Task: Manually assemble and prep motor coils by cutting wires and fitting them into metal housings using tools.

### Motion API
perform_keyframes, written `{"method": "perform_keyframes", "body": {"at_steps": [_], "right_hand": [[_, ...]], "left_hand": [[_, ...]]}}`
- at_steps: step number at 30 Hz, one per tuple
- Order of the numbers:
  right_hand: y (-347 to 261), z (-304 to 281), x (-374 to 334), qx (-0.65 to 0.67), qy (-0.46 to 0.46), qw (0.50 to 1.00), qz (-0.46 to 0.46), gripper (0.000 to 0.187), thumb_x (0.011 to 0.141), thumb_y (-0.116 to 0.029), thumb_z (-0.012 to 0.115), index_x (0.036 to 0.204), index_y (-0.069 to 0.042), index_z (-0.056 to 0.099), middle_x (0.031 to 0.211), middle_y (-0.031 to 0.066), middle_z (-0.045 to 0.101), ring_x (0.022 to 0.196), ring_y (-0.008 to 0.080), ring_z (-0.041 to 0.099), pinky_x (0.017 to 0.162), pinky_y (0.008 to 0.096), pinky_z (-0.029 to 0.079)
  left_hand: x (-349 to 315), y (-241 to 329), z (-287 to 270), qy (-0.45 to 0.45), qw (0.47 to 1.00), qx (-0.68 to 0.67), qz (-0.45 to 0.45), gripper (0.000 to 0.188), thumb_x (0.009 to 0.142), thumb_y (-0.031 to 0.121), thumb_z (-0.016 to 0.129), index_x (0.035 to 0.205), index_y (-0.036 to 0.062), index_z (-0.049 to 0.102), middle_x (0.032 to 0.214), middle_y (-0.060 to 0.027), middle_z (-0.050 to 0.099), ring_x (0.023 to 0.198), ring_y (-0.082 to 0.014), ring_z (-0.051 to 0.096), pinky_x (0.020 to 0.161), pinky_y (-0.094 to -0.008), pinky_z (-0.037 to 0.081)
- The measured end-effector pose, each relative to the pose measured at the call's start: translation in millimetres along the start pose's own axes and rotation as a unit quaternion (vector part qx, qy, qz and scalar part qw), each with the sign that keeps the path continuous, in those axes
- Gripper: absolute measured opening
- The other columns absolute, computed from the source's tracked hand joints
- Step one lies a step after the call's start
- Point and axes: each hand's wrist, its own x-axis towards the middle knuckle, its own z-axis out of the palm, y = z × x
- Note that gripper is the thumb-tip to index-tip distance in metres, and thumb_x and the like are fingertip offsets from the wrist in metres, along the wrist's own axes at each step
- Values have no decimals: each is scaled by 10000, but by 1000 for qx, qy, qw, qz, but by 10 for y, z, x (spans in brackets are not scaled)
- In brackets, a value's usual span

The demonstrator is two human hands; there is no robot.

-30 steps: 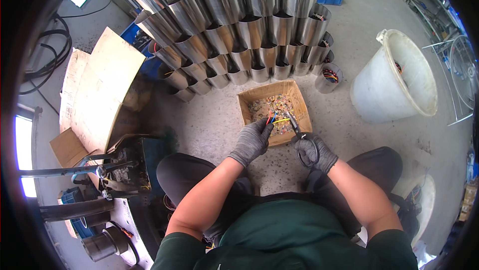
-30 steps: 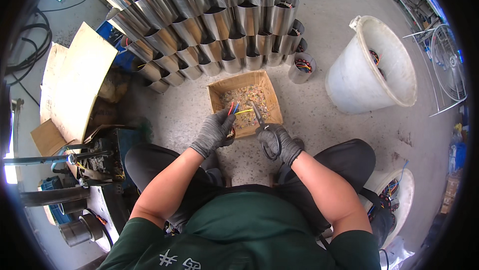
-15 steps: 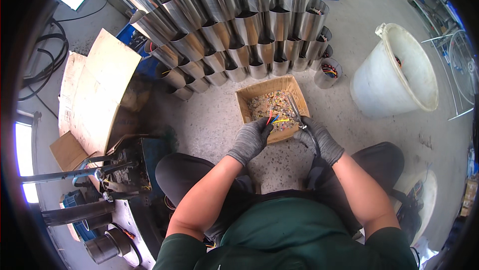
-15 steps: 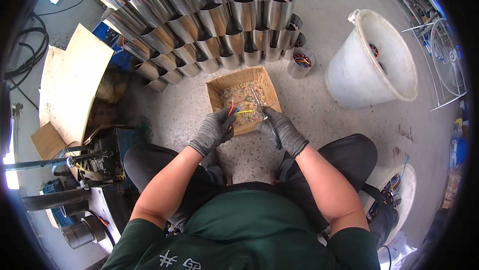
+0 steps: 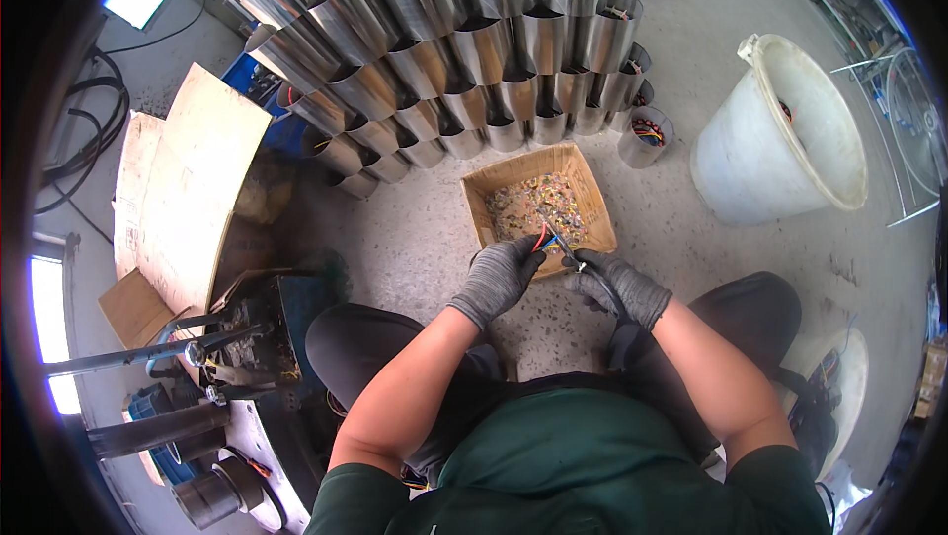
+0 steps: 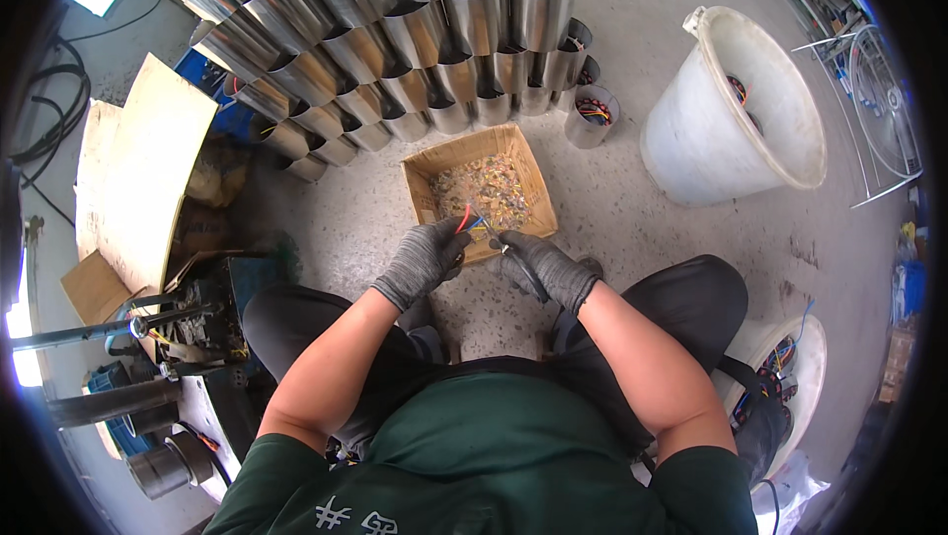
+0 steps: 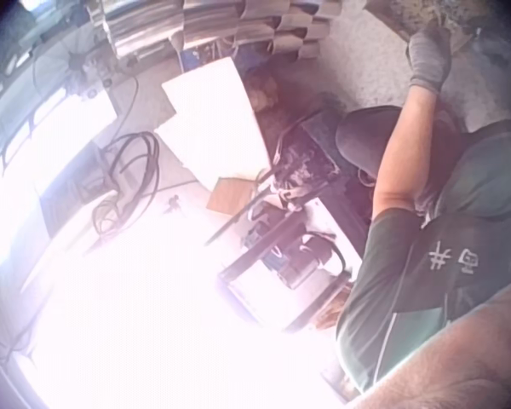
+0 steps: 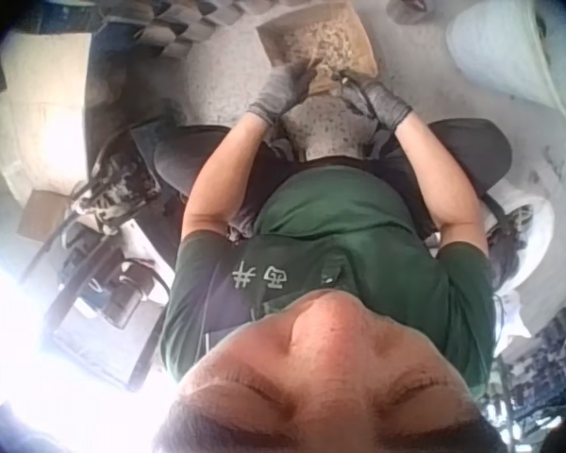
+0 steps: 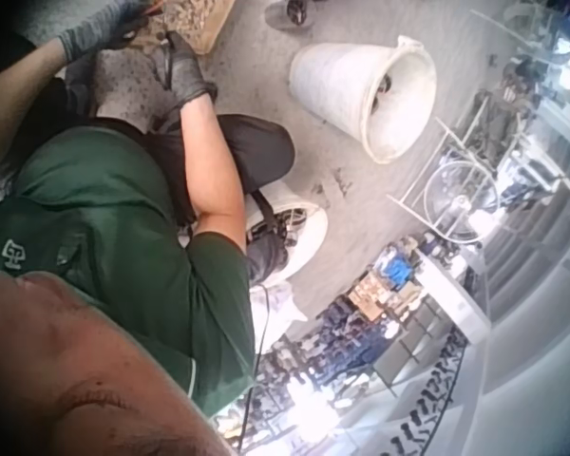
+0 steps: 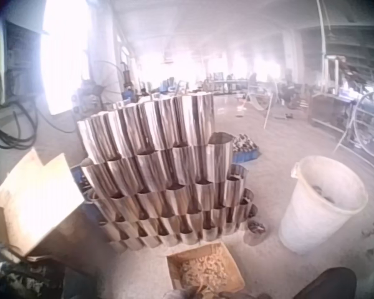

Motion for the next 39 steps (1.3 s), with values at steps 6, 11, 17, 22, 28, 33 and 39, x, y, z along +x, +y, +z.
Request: {"method": "perform_keyframes", "body": {"at_steps": [6,11,17,22,28,33,39], "right_hand": [[-33,50,-101,95,5,995,25,306,929,-180,712,1190,-51,618,695,-12,568,515,115,524,454,276,443],[-59,123,-155,-17,18,999,-44,292,939,-173,657,1161,12,612,636,33,581,423,144,521,380,288,404],[6,-24,-81,33,9,996,-87,354,952,-147,613,1266,9,560,623,58,589,470,192,581,417,336,437],[-54,-37,-115,9,-25,996,-82,443,964,-167,605,1359,10,514,642,84,609,487,208,596,442,351,461],[28,-110,-78,-63,-94,988,-101,422,976,-176,596,1358,-12,525,645,86,611,491,208,588,467,344,475],[-34,-48,-148,-66,-138,977,-151,381,970,-196,625,1308,-34,558,657,62,598,514,179,577,492,323,479],[-73,-22,-210,-113,-149,968,-166,373,972,-241,657,1281,-50,570,705,29,581,575,139,580,518,298,476]], "left_hand": [[29,106,-31,-46,989,-121,-66,356,1025,247,610,1339,81,619,772,-118,633,667,-112,597,546,-323,512],[18,120,-13,-6,994,-79,-69,370,1033,247,601,1368,90,599,904,-103,679,789,-155,611,634,-371,545],[22,154,-22,-4,998,-22,-54,382,1023,256,567,1373,104,589,898,-298,673,871,-471,664,739,-525,526],[13,151,-57,13,999,-9,-39,344,1025,266,562,1312,87,623,909,-288,679,869,-472,667,743,-540,524],[8,315,-216,-109,973,-177,-104,421,1056,340,558,1313,8,587,863,-87,653,768,-161,599,733,-368,534],[-58,227,-178,-132,939,-291,-130,444,1058,378,552,1273,-5,614,966,-37,663,922,-114,590,860,-296,507],[-45,77,-122,-157,895,-396,-133,453,1041,386,584,1264,-7,618,1038,-29,675,951,-122,608,881,-298,503]]}}
